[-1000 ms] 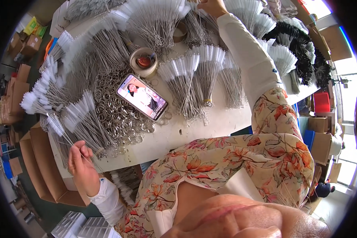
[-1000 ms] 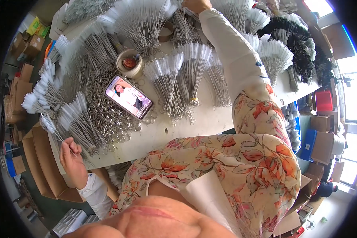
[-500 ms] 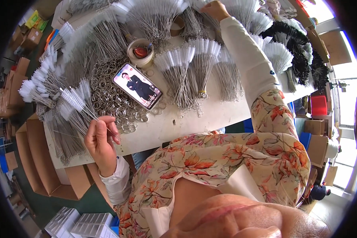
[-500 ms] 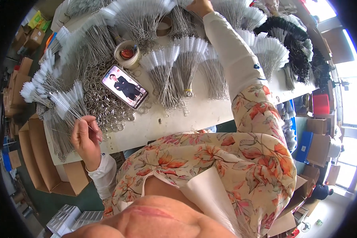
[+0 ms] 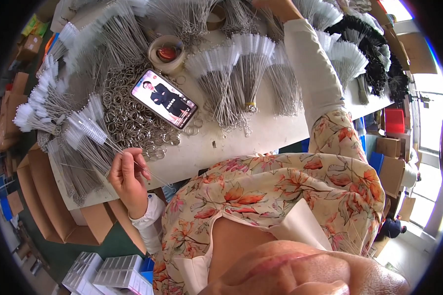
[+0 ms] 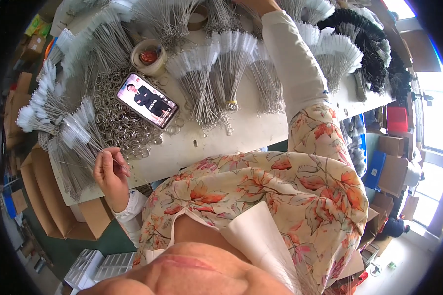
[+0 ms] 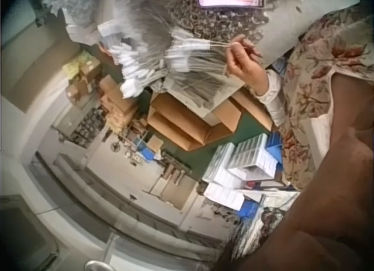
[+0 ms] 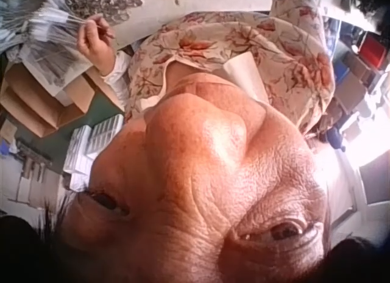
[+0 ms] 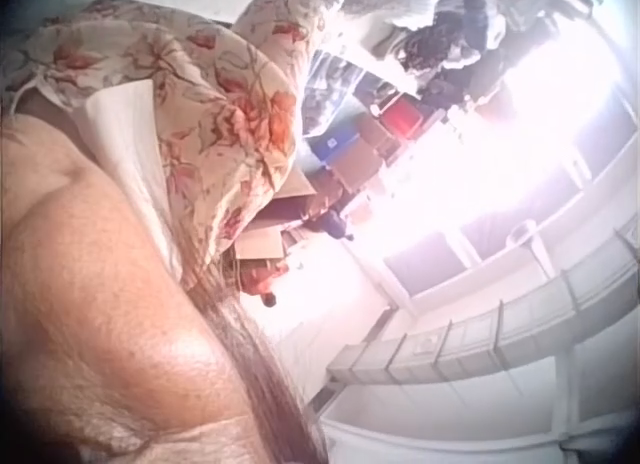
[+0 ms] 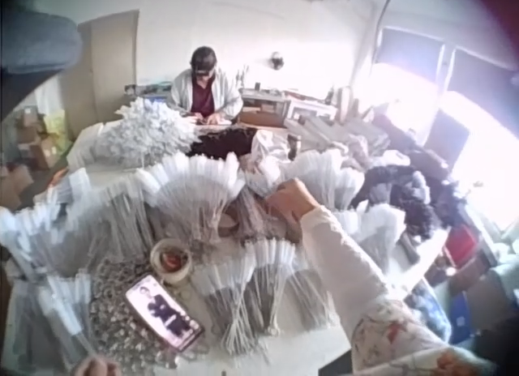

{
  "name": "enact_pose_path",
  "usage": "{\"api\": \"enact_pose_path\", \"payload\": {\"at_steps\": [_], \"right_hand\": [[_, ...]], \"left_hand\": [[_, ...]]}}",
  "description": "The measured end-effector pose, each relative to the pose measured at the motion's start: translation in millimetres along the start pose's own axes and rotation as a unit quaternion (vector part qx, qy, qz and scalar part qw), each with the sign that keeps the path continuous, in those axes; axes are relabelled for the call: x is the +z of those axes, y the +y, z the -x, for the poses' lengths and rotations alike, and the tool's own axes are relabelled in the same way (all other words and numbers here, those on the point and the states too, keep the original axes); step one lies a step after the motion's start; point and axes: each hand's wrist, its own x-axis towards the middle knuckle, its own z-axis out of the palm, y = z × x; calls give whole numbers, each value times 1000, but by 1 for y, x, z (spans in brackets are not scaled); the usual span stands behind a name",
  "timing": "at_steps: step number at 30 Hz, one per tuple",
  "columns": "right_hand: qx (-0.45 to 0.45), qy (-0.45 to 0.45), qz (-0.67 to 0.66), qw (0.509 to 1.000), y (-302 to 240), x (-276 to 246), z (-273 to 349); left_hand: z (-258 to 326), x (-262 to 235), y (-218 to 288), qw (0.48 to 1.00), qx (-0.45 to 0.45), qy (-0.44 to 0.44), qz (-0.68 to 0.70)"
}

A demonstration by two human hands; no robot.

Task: The recorder is assembling and sorting metal rings onto wire brushes at a workshop table.

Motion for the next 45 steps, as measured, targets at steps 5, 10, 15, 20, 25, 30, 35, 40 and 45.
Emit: {"api": "enact_pose_path", "payload": {"at_steps": [5,10,15,20,25,30,35,40,45], "right_hand": [[516,180,-586,598,-45,-116,-8],[524,208,-544,622,-59,-119,1],[530,255,-592,551,-65,-140,5],[298,242,-852,357,-97,-172,10],[236,151,-933,225,-185,-201,-23],[251,166,-900,316,-232,-225,-25],[311,129,-809,481,-234,-188,2],[293,117,-948,38,-279,-198,-17],[266,57,-955,121,-257,-206,-10]], "left_hand": [[-3,8,-4,1000,-5,-10,-2],[-11,35,5,998,9,-57,8],[-29,76,26,985,54,-161,-5],[-42,114,35,973,125,-191,-16],[-65,147,17,957,236,-141,-93],[-74,143,-9,908,365,-103,-178],[-66,104,-9,816,520,-115,-224],[-32,113,-46,835,507,-57,-205],[-21,67,-30,816,488,-109,-290]]}}
